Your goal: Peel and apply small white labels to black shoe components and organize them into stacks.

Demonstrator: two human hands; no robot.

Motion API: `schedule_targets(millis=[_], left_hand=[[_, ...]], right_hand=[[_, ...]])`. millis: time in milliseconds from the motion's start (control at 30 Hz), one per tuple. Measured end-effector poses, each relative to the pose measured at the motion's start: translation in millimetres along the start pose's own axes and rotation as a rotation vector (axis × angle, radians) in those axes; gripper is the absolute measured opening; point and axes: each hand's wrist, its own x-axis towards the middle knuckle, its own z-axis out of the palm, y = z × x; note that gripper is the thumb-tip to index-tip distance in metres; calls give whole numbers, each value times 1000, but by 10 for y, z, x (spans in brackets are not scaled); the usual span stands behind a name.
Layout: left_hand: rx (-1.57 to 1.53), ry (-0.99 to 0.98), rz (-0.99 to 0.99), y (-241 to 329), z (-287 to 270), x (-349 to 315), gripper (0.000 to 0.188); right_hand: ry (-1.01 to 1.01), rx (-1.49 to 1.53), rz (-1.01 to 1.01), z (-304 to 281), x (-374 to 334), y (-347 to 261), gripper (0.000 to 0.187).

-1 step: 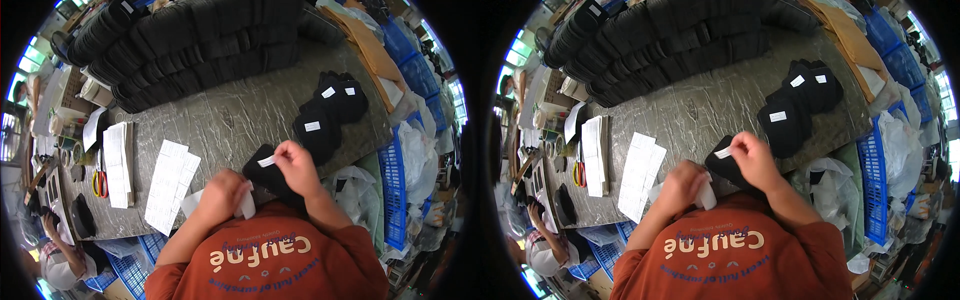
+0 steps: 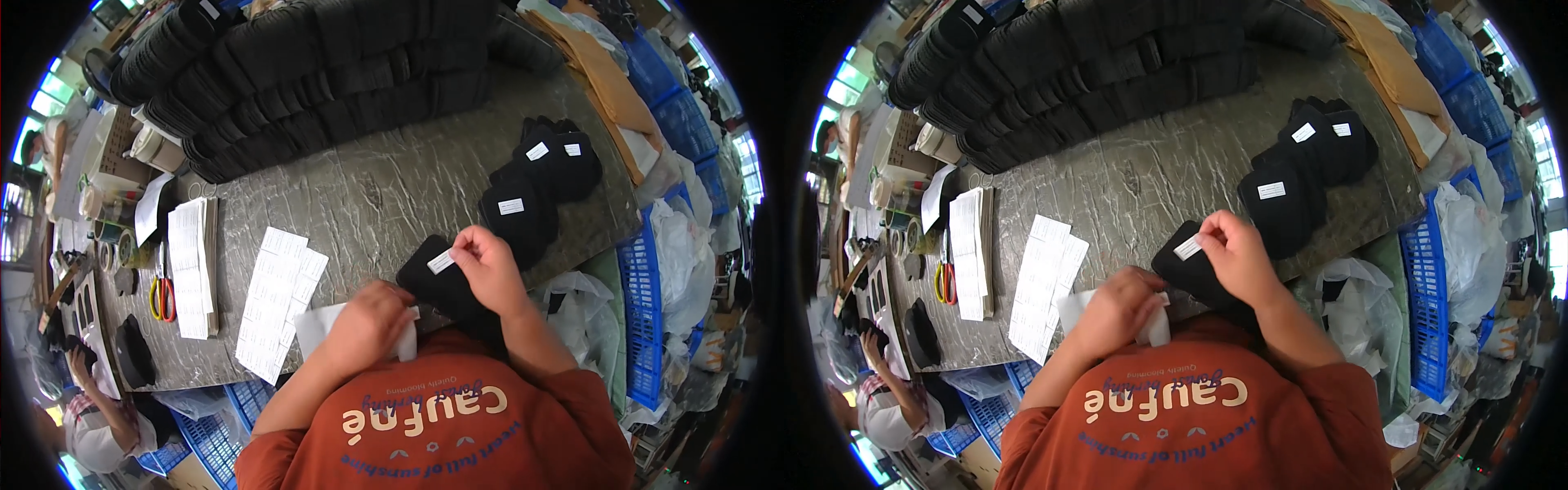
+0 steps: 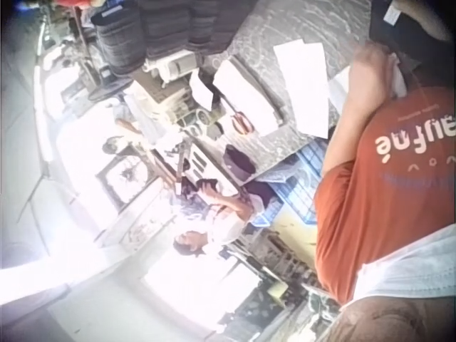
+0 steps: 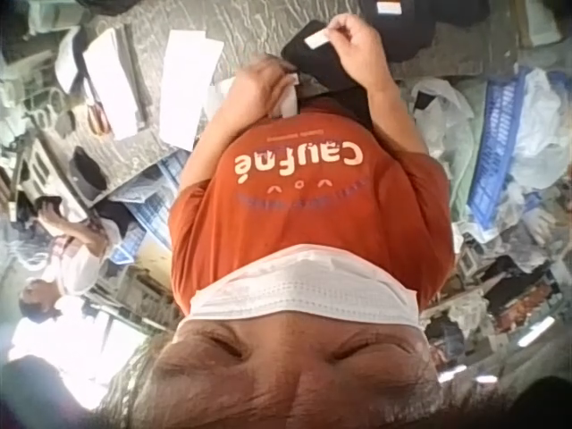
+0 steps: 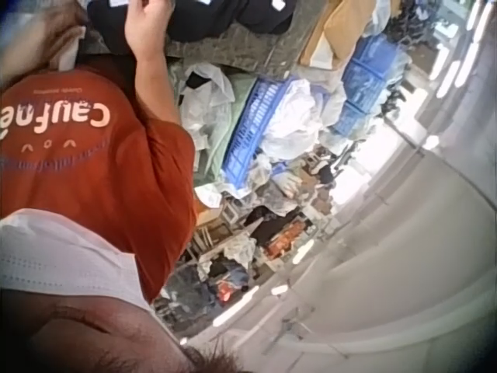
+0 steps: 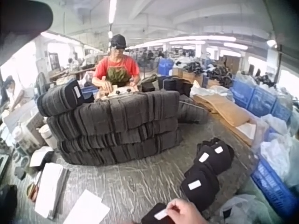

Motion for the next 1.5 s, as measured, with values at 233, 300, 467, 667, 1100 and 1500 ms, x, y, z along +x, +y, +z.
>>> schedule_targets(millis=[233, 300, 467, 667, 1100, 1500], left_hand=[[182, -205, 262, -9, 74, -32, 17], [185, -212, 255, 6, 77, -30, 17], [194, -196, 241, 15, 85, -30, 17], [189, -201, 250, 23, 93, -6, 15], [443, -339, 319, 111, 118, 61, 16], [364, -239, 206, 66, 201, 206, 17]], right_hand=[[-44, -171, 58, 139, 29, 140, 10], [-35, -173, 71, 157, 21, 199, 10], [-28, -174, 30, 194, 43, 301, 10], [-21, -249, -1, 198, 44, 233, 10], [110, -191, 46, 249, 18, 295, 32], [280, -656, -387, 323, 42, 293, 21]])
